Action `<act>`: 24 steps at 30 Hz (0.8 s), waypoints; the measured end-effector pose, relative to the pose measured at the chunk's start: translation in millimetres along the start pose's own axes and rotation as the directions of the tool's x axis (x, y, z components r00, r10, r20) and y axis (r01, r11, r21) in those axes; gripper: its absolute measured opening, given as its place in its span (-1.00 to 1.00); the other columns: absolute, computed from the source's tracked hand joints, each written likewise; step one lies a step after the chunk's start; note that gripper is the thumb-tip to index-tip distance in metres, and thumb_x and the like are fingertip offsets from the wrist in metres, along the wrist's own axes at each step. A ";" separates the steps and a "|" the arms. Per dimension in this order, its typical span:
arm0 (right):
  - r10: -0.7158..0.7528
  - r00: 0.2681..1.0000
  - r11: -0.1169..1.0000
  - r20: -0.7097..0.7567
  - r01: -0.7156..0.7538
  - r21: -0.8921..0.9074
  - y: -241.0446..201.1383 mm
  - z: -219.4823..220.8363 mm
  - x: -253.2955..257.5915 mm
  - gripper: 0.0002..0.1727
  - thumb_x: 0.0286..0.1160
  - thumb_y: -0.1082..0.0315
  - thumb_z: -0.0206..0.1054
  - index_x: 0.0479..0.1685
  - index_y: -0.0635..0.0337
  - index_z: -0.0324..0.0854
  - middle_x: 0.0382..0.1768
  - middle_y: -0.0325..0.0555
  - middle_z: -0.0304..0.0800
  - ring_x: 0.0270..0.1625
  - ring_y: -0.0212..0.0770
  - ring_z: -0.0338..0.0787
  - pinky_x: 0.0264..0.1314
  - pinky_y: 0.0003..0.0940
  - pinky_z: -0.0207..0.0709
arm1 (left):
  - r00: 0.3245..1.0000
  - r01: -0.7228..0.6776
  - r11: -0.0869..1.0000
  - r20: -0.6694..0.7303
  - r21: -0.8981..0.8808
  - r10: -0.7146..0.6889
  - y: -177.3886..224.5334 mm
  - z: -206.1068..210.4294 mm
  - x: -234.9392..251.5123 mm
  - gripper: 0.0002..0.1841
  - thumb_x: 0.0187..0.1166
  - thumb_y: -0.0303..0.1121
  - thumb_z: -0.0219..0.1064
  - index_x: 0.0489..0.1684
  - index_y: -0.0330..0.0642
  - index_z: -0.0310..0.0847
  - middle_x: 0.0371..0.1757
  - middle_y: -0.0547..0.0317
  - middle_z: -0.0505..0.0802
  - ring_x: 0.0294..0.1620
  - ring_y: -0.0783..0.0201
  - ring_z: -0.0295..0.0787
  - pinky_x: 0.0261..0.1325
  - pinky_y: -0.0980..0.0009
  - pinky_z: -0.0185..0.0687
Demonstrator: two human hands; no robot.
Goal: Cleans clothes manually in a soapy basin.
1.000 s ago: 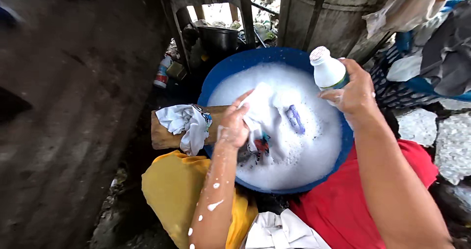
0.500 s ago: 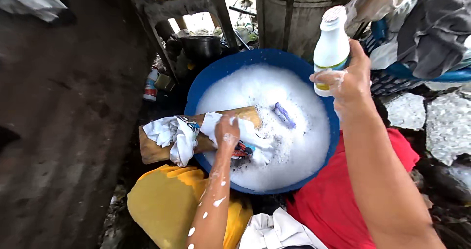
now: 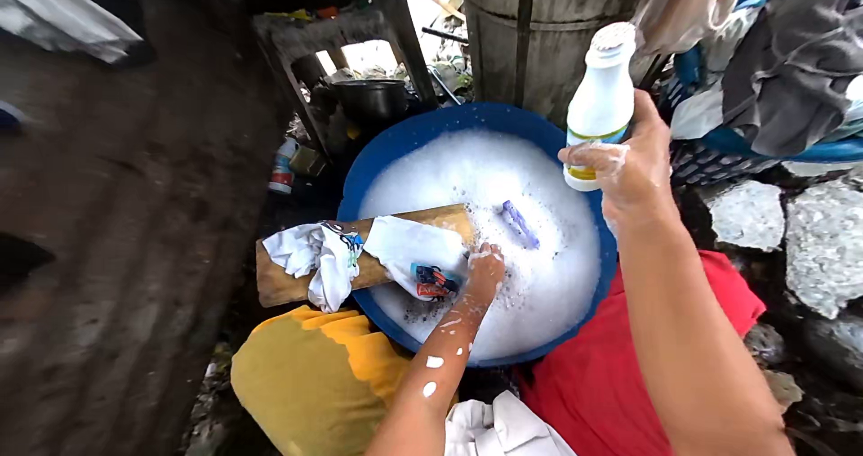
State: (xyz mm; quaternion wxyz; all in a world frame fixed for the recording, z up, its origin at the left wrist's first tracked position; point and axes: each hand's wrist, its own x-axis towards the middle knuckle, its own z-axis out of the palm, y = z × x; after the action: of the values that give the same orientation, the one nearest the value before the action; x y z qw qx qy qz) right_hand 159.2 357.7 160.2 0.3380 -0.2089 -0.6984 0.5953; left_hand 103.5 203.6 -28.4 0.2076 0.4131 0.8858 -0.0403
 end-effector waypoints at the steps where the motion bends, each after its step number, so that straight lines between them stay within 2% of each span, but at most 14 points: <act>1: -0.003 1.000 1.000 0.003 0.003 0.004 -0.9 0.1 -0.3 -0.11 -0.16 0.59 0.54 0.49 0.21 0.41 0.22 -0.06 0.68 0.18 -0.39 0.77 0.19 -0.44 0.72 | 1.000 -0.021 1.000 0.005 0.004 0.021 -1.7 1.9 0.7 -0.64 0.56 -0.59 0.27 0.33 -0.37 0.66 0.49 -0.20 0.65 0.54 -0.21 0.50 0.55 -0.10 0.39; 4: 0.002 1.000 1.000 0.008 -0.002 0.008 -2.2 1.0 -1.1 -0.12 -0.14 0.59 0.55 0.49 0.21 0.43 0.22 -0.05 0.69 0.18 -0.38 0.77 0.19 -0.43 0.71 | 0.986 -0.137 0.985 0.083 -0.100 0.146 -11.1 2.4 1.1 -0.62 0.57 -0.52 0.28 0.37 -0.31 0.65 0.47 -0.21 0.66 0.57 -0.21 0.48 0.56 -0.14 0.38; 5: 0.002 1.000 1.000 0.007 -0.002 0.014 -2.0 1.4 -1.3 -0.13 -0.13 0.60 0.55 0.48 0.21 0.43 0.21 -0.05 0.69 0.18 -0.38 0.77 0.19 -0.43 0.72 | 0.976 -0.157 0.973 0.121 -0.171 0.179 -14.8 -1.6 0.0 -0.59 0.63 -0.44 0.24 0.45 -0.31 0.59 0.42 -0.27 0.69 0.54 -0.24 0.53 0.53 -0.19 0.42; 6: 0.000 1.000 1.000 0.005 0.000 0.018 -1.7 1.5 -1.6 -0.14 -0.13 0.60 0.55 0.47 0.22 0.44 0.21 -0.05 0.69 0.17 -0.38 0.77 0.19 -0.43 0.71 | 0.971 -0.170 0.954 0.123 -0.246 0.204 -18.8 -6.7 -2.7 -0.59 0.71 -0.38 0.16 0.47 -0.34 0.53 0.27 -0.36 0.76 0.39 -0.30 0.66 0.38 -0.25 0.51; 8: 0.002 1.000 1.000 0.000 -0.002 0.025 -2.3 1.3 -2.0 -0.15 -0.12 0.61 0.53 0.46 0.22 0.44 0.19 -0.06 0.69 0.16 -0.39 0.77 0.18 -0.45 0.72 | 0.979 -0.163 0.887 0.041 -0.432 0.199 -28.6 -22.8 -12.6 -0.62 0.79 -0.31 0.09 0.40 -0.41 0.48 0.01 -0.44 0.80 0.14 -0.36 0.77 0.19 -0.32 0.58; 9: 0.003 1.000 1.000 -0.002 -0.003 0.025 -2.6 1.5 -2.0 -0.15 -0.13 0.61 0.53 0.45 0.22 0.44 0.18 -0.06 0.70 0.15 -0.39 0.78 0.17 -0.44 0.72 | 0.986 -0.157 0.847 -0.026 -0.508 0.167 -34.3 -34.7 -20.5 -0.62 0.80 -0.31 0.09 0.39 -0.42 0.48 -0.04 -0.45 0.80 0.07 -0.36 0.79 0.15 -0.32 0.60; 12: -0.011 1.000 1.000 -0.009 0.011 0.016 -0.3 2.8 -1.9 -0.13 -0.16 0.61 0.54 0.46 0.24 0.44 0.18 -0.04 0.72 0.14 -0.38 0.79 0.17 -0.44 0.72 | 0.959 -0.216 0.736 -0.281 -0.641 0.037 -58.4 -74.4 -42.6 -0.65 0.76 -0.38 0.18 0.32 -0.51 0.51 -0.05 -0.35 0.82 0.03 -0.18 0.82 0.22 -0.15 0.66; 14: -0.003 1.000 1.000 -0.008 0.003 0.012 0.8 3.0 -1.8 -0.11 -0.17 0.61 0.56 0.47 0.24 0.44 0.20 -0.02 0.72 0.16 -0.36 0.78 0.20 -0.42 0.72 | 0.925 -0.225 0.717 -0.376 -0.660 -0.056 -89.2 -93.4 -55.5 -0.65 0.73 -0.40 0.22 0.30 -0.52 0.50 0.03 -0.30 0.81 0.09 -0.08 0.80 0.28 -0.08 0.66; 15: 0.002 1.000 1.000 -0.007 -0.002 0.008 0.9 3.2 -1.5 -0.11 -0.18 0.61 0.56 0.48 0.23 0.45 0.20 -0.02 0.72 0.17 -0.36 0.78 0.20 -0.41 0.72 | 0.926 -0.159 0.743 -0.360 -0.650 -0.116 -105.8 -101.6 -64.3 -0.67 0.74 -0.39 0.21 0.28 -0.50 0.48 0.05 -0.32 0.78 0.10 -0.10 0.77 0.25 -0.10 0.63; 17: 0.015 1.000 1.000 0.000 -0.015 0.010 0.2 3.5 -2.1 -0.11 -0.18 0.61 0.56 0.48 0.22 0.45 0.20 -0.02 0.72 0.17 -0.34 0.78 0.19 -0.39 0.73 | 0.940 0.123 0.818 -0.199 -0.562 -0.278 -135.2 -111.2 -79.9 -0.60 0.75 -0.38 0.23 0.42 -0.50 0.40 0.23 -0.51 0.71 0.27 -0.37 0.69 0.34 -0.32 0.52; 19: 0.017 1.000 1.000 -0.002 -0.017 0.003 -0.7 3.1 -2.3 -0.11 -0.19 0.61 0.56 0.47 0.21 0.46 0.20 -0.02 0.72 0.17 -0.34 0.79 0.19 -0.38 0.72 | 0.898 0.400 0.831 -0.013 -0.385 -0.439 -154.1 -107.1 -81.0 -0.51 0.61 -0.45 0.31 0.49 -0.49 0.41 0.36 -0.57 0.64 0.41 -0.50 0.56 0.39 -0.47 0.39; 20: 0.016 1.000 1.000 -0.005 -0.016 -0.005 -1.4 2.9 -2.0 -0.11 -0.18 0.60 0.56 0.48 0.21 0.46 0.21 -0.02 0.72 0.16 -0.34 0.79 0.19 -0.38 0.72 | 0.873 0.471 0.821 0.035 -0.322 -0.487 -156.7 -105.2 -80.0 -0.49 0.56 -0.43 0.34 0.49 -0.44 0.44 0.37 -0.55 0.65 0.44 -0.50 0.55 0.39 -0.48 0.38; 22: 0.011 1.000 1.000 -0.016 -0.011 -0.012 -2.8 3.1 -0.2 -0.11 -0.16 0.61 0.57 0.49 0.23 0.45 0.22 0.02 0.72 0.17 -0.30 0.78 0.20 -0.34 0.72 | 0.869 0.473 0.817 0.024 -0.329 -0.493 -151.4 -105.2 -75.6 -0.50 0.62 -0.36 0.33 0.52 -0.36 0.47 0.40 -0.51 0.64 0.48 -0.50 0.51 0.42 -0.49 0.35; 24: 0.001 1.000 1.000 -0.025 -0.002 -0.026 -0.9 2.1 0.0 -0.11 -0.14 0.60 0.58 0.49 0.23 0.45 0.23 0.02 0.72 0.19 -0.30 0.78 0.22 -0.34 0.72 | 0.897 0.388 0.839 -0.055 -0.381 -0.440 -137.9 -102.1 -63.7 -0.54 0.68 -0.30 0.30 0.48 -0.35 0.54 0.42 -0.47 0.65 0.50 -0.49 0.50 0.45 -0.50 0.32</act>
State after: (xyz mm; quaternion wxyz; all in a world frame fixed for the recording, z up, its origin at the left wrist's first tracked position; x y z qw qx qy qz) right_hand 157.8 356.0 161.0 0.3435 -0.2212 -0.7015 0.5839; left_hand 2.5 92.5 76.3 0.2033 0.1683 0.9585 0.1077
